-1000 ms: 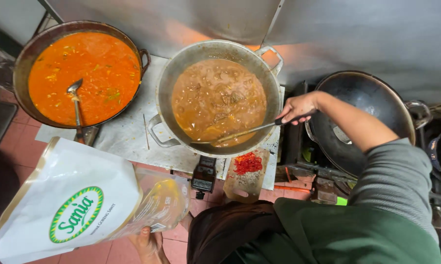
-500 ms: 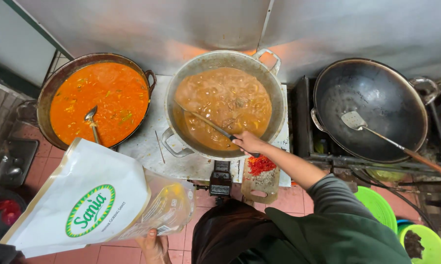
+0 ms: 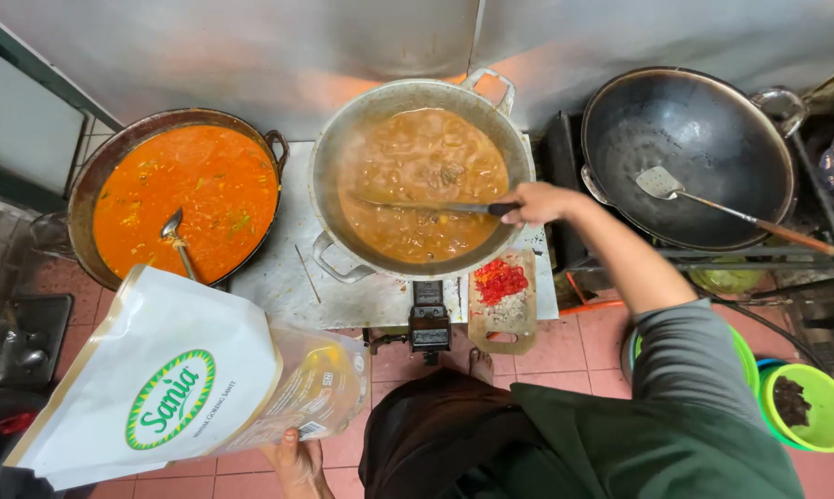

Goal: Stirring large pots of stew, adding sauce, and washing ingredients in a commercial kitchen.

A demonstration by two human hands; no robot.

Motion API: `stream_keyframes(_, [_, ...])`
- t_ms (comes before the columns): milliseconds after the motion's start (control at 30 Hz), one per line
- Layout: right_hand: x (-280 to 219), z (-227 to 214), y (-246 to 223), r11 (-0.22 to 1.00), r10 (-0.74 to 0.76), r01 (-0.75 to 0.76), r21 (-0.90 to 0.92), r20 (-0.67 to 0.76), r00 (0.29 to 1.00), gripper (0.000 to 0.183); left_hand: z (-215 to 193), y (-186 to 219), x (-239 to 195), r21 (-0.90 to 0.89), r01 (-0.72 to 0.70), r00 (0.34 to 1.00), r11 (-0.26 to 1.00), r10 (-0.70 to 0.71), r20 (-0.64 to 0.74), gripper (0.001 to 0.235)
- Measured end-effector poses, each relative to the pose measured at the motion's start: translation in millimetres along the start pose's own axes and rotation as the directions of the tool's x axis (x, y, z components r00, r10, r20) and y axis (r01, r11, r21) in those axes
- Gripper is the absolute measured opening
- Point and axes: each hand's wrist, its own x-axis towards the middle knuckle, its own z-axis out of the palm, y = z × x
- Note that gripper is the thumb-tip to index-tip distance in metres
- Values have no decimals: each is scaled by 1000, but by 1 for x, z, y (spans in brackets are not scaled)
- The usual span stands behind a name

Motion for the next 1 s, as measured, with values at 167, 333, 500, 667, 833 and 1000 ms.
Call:
stream_keyframes(167, [-32,-63,9,927,185,-285,243,364,913,52,2,-5,-3,-44,-51,999,998,51,-6,107])
stream_keyframes(333, [-18,-42,22,926,135,-276,256,458,879,52,-22,-28,-16,-32,-32,998,999,31,-46,106])
stream_keyframes(500, [13,13,21,881,35,-248,404,467,884,52,-31,-34,-26,-45,-45,998,998,43,-35,102])
stream_keyframes(667, [48,63,-31,823,60,-199,532,267,962,53,-3,-17,-17,2,-135,991,991,135,-25,102])
stream_keyframes(833, [101,121,-58,756,115,-134,640,71,991,44,-7,-24,-4,41,-122,992,992,122,12,103])
stream_keyframes(1000, [132,144,-65,707,237,-85,702,-122,964,34,5,-30,4,30,-166,984,986,164,70,104])
